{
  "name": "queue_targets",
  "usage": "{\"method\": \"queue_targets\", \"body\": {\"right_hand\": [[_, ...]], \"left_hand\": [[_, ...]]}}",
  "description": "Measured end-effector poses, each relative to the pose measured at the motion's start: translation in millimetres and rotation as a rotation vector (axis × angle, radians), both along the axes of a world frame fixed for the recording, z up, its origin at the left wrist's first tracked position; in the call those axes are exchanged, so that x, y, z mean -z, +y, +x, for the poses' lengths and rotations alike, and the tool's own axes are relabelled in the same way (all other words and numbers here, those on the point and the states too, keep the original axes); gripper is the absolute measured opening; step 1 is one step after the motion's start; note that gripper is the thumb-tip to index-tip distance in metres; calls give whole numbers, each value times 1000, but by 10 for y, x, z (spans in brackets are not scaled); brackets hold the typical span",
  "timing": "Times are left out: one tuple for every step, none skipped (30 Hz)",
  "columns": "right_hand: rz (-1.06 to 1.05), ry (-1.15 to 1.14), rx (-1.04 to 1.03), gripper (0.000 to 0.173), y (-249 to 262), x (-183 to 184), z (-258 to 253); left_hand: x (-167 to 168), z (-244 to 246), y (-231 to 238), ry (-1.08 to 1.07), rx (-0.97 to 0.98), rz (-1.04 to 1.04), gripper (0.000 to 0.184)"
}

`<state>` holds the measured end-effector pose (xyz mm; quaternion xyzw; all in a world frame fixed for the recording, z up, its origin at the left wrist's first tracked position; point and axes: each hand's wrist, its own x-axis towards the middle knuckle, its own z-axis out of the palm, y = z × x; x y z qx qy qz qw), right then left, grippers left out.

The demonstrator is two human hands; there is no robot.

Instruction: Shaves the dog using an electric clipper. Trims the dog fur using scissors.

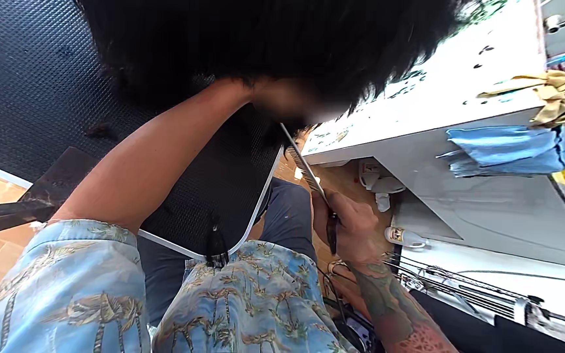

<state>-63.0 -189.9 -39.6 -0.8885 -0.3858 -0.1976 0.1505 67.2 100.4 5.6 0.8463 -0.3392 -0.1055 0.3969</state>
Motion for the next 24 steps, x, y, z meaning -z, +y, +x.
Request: {"method": "queue_targets", "body": {"right_hand": [[-3, 21, -2, 26, 4, -3, 30], [-6, 61, -35, 27, 8, 2, 39], [-10, 110, -86, 27, 20, 13, 27], [-4, 177, -134, 26, 39, 29, -1], [23, 264, -164, 26, 66, 46, -37], [69, 381, -168, 26, 102, 66, -70], [123, 527, -141, 27, 143, 83, -96], [169, 678, -96, 28, 191, 91, -108], [201, 814, -46, 27, 256, 84, -104], [215, 923, -4, 26, 323, 73, -88], [212, 996, 23, 23, 378, 67, -65], [188, 1028, 33, 23, 415, 70, -40], [146, 1021, 30, 30, 434, 79, -18], [100, 983, 20, 38, 444, 85, 3], [49, 943, 11, 42, 442, 79, 25], [10, 916, 8, 42, 432, 57, 46], [-14, 913, 8, 34, 410, 20, 66], [-28, 937, 2, 27, 378, -33, 88], [-30, 997, -17, 27, 335, -93, 119], [-46, 1076, -45, 30, 287, -164, 160], [-101, 1135, -71, 35, 243, -246, 210], [-193, 1151, -83, 41, 201, -334, 262], [-303, 1131, -84, 48, 167, -423, 310], [-397, 1097, -83, 52, 149, -507, 351]], "left_hand": [[-15, -7, 8, -27, -9, -1, 32], [-26, -13, 16, -47, -9, -10, 32], [-32, -12, 29, -88, -12, -18, 31], [-34, -15, 41, -145, -23, -15, 32], [-53, -30, 50, -168, -34, 6, 32], [-72, -44, 58, -192, -52, 34, 33], [-76, -51, 67, -235, -81, 43, 32], [-74, -57, 80, -261, -107, 55, 33], [-69, -58, 91, -274, -124, 70, 35], [-61, -56, 101, -284, -131, 84, 35], [-62, -62, 110, -284, -130, 96, 36], [-69, -76, 116, -295, -135, 108, 37], [-90, -95, 121, -292, -139, 124, 38], [-109, -105, 126, -286, -145, 134, 39], [-123, -108, 130, -265, -153, 143, 39], [-127, -104, 131, -248, -154, 147, 38], [-141, -99, 131, -221, -140, 160, 36], [-158, -93, 129, -198, -118, 177, 35], [-171, -86, 129, -173, -98, 197, 35], [-182, -86, 134, -155, -89, 200, 35], [-182, -89, 143, -150, -89, 181, 35], [-176, -88, 151, -144, -89, 159, 34], [-174, -84, 153, -106, -82, 142, 33], [-174, -76, 150, -67, -75, 137, 32]]}}
